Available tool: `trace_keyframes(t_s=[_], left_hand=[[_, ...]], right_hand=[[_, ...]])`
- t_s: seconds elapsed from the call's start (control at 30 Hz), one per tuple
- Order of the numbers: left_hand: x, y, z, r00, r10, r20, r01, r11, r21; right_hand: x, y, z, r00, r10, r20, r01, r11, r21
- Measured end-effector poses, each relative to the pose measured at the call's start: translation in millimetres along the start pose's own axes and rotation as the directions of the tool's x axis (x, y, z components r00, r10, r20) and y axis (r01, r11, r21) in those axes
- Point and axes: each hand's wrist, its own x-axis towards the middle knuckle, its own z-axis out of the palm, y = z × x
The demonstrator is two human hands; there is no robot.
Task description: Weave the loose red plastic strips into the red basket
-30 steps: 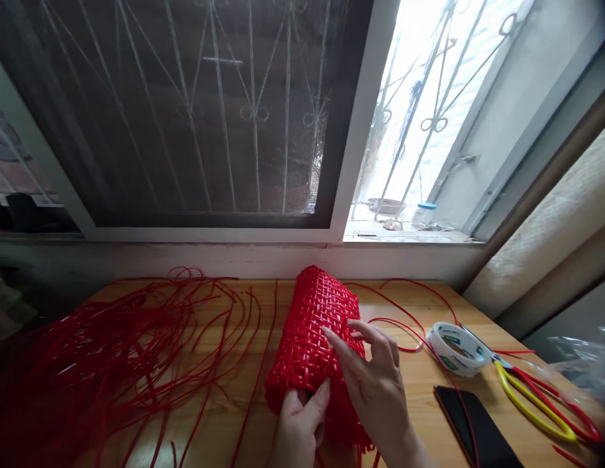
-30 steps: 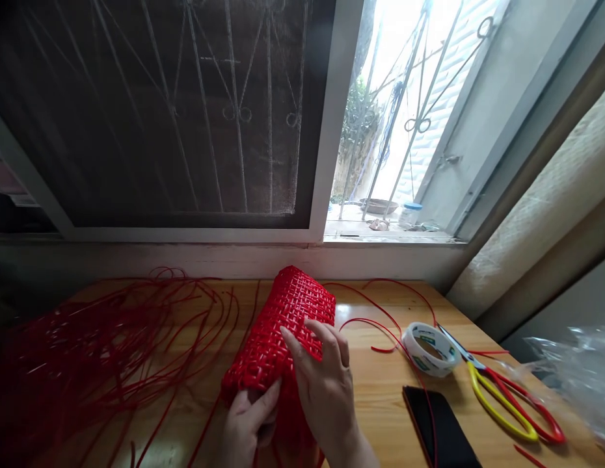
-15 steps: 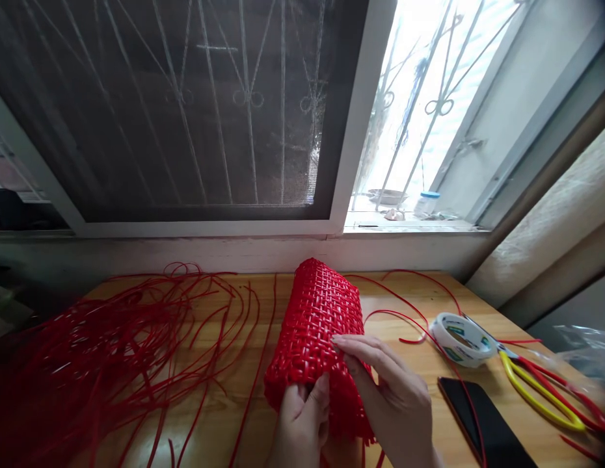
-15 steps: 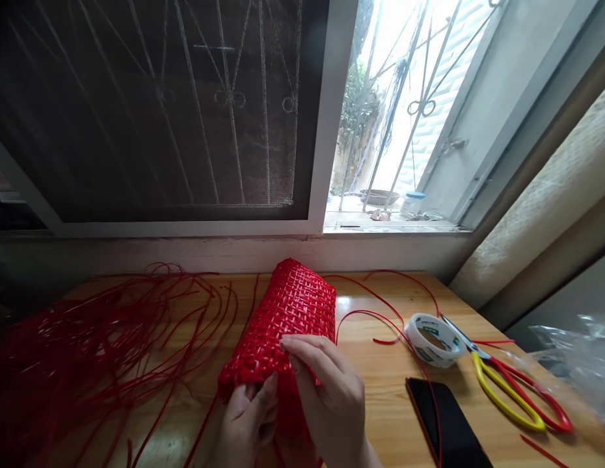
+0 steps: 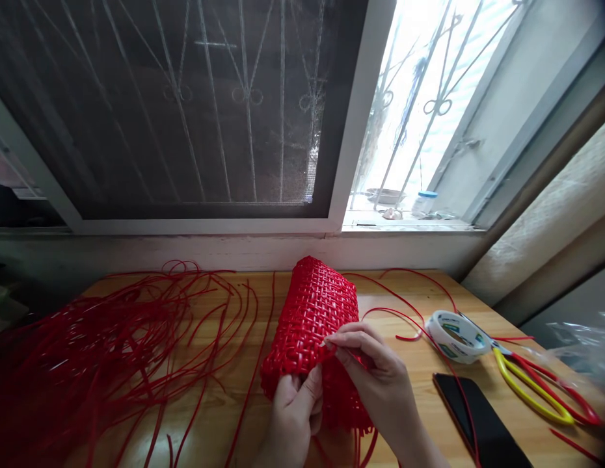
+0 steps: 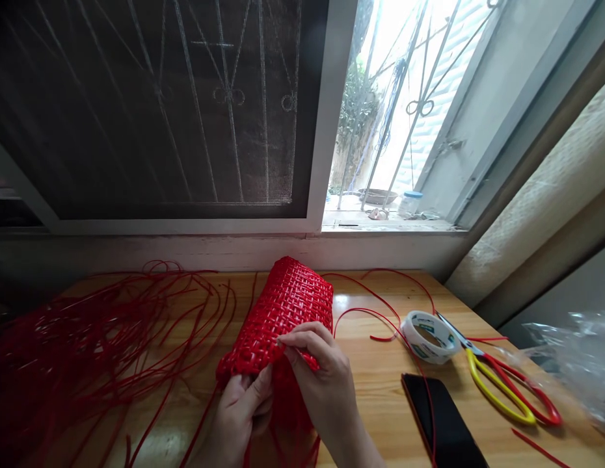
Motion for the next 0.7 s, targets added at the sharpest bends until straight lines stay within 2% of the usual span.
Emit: trace_keyframes(t_s=[0.13,0.33,0.47,0.63,0.7], left_hand=[[1.4,1.2,-0.1,0.999,-0.029,0.017,0.029,1.0,0.003],[1.7,4.7,-3.1,0.998,-0.052,0.041,0.052,0.999,0.006],[4.1,4.4,-5.8,0.996,-0.062,0.064,0.061,0.998,0.022],[1.6,9.3,-0.7,0.999,-0.014,0.032,0.013,1.0,0.024],[-0.2,13.3,1.2,1.0,-0.023,0.01,0.022,0.998,0.053]], right_hand=[[-1.4,0.6,0.0,0.998,0.018,0.056,-0.018,1.0,-0.007],[-3.3,10.4,7.9,0.999,0.034,0.04,-0.033,0.999,-0.008],[-4.0,10.5,10.4,0.999,0.041,-0.001,-0.041,0.995,-0.092],[-0.4,3.8,4.3,0.989,-0.134,0.058,0.145,0.944,-0.295],[1.8,1.5,2.4,0.982,-0.162,0.093,0.185,0.906,-0.38]])
